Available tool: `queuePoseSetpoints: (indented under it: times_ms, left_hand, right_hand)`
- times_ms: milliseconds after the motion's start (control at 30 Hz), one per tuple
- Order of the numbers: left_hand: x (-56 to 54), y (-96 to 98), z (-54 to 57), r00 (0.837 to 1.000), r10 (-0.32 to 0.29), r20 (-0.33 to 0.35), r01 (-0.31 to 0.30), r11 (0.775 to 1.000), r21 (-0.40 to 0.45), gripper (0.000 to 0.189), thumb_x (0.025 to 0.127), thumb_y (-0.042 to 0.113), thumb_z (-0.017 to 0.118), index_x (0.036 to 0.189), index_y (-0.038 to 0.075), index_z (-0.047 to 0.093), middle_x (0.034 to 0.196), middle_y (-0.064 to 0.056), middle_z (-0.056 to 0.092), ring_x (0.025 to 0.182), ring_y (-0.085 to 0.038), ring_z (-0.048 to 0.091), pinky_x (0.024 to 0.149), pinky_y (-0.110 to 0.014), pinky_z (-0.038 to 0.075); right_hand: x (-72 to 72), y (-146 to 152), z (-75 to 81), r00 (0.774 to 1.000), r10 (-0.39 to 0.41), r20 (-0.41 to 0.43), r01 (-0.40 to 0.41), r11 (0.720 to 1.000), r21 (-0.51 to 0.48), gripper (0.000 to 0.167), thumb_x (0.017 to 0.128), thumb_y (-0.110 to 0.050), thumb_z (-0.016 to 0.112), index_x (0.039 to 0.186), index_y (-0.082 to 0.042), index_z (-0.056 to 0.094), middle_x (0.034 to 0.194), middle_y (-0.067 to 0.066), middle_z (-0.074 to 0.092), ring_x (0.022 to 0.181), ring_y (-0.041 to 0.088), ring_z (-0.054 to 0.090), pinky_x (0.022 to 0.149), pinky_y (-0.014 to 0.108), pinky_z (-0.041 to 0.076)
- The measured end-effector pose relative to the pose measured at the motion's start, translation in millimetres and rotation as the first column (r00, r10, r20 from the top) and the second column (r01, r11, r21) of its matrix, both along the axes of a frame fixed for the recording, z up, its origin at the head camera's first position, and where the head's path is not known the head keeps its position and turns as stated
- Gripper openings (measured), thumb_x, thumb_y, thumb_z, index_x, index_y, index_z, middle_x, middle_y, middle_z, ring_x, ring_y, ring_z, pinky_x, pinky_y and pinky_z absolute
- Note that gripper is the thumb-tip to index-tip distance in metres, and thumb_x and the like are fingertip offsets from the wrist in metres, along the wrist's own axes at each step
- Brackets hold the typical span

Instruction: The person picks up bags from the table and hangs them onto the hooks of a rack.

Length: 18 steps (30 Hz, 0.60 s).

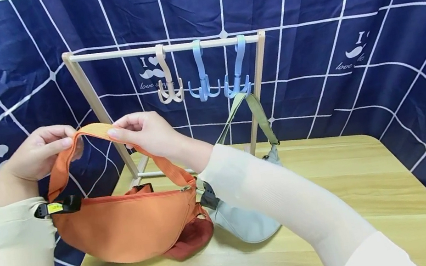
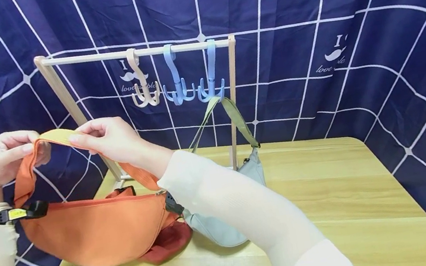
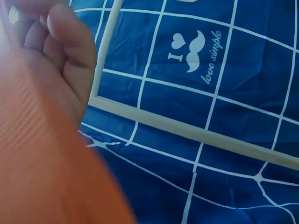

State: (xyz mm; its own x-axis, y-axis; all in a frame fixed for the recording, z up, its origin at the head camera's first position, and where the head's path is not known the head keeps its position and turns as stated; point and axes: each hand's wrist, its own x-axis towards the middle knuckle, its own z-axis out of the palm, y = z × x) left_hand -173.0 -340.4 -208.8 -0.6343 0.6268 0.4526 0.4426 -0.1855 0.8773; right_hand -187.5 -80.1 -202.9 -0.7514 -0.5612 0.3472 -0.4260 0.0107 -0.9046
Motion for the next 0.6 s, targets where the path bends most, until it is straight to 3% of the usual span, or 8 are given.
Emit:
queuePoseSetpoints:
  times_ms: [167, 333, 433, 600]
  left_hand:
    - [-2.8, 6.2, -0.7, 0.995, -0.098, -0.003, 0.098, 0.994, -0.041, 0.031, 0.099, -0.007, 0.034, 0.103, -0.001, 0.063, 0.086, -0.009, 0.064, 0.078, -0.018, 0.060, 0.074, -0.026, 0.050]
    - [-5.4, 13.6, 2.0, 0.972, -0.233, 0.007, 0.232, 0.971, 0.051, 0.032, 0.099, -0.010, 0.027, 0.106, -0.011, 0.058, 0.088, -0.015, 0.061, 0.077, -0.023, 0.058, 0.074, -0.027, 0.050]
    - [-3.0, 19.3, 8.5, 0.984, -0.178, 0.000, 0.178, 0.984, -0.005, 0.031, 0.099, -0.008, 0.029, 0.103, -0.005, 0.060, 0.085, -0.011, 0.060, 0.073, -0.020, 0.057, 0.069, -0.026, 0.049]
    - [-6.4, 27.4, 14.4, 0.987, -0.157, -0.018, 0.156, 0.986, -0.064, 0.032, 0.098, -0.010, 0.029, 0.098, -0.004, 0.061, 0.079, -0.010, 0.059, 0.067, -0.020, 0.053, 0.061, -0.026, 0.047]
  right_hand:
    - [4.9, -2.5, 8.4, 1.000, 0.018, 0.012, -0.018, 1.000, -0.008, 0.015, 0.089, -0.016, 0.068, 0.098, -0.004, 0.071, 0.066, 0.002, 0.059, 0.065, 0.017, 0.056, 0.055, 0.022, 0.042]
    - [7.0, -2.6, 10.7, 1.000, 0.020, 0.010, -0.020, 1.000, 0.006, 0.014, 0.088, -0.015, 0.069, 0.096, -0.004, 0.070, 0.065, 0.002, 0.060, 0.062, 0.016, 0.055, 0.053, 0.023, 0.042]
    - [6.7, -1.2, 10.6, 1.000, 0.018, 0.005, -0.018, 1.000, 0.015, 0.014, 0.088, -0.016, 0.070, 0.096, -0.004, 0.071, 0.067, 0.002, 0.062, 0.064, 0.017, 0.057, 0.055, 0.022, 0.043]
    - [5.2, 4.9, 12.5, 1.000, 0.025, -0.006, -0.024, 0.997, 0.069, 0.017, 0.088, -0.020, 0.070, 0.098, -0.006, 0.071, 0.067, 0.004, 0.060, 0.064, 0.019, 0.055, 0.050, 0.024, 0.039]
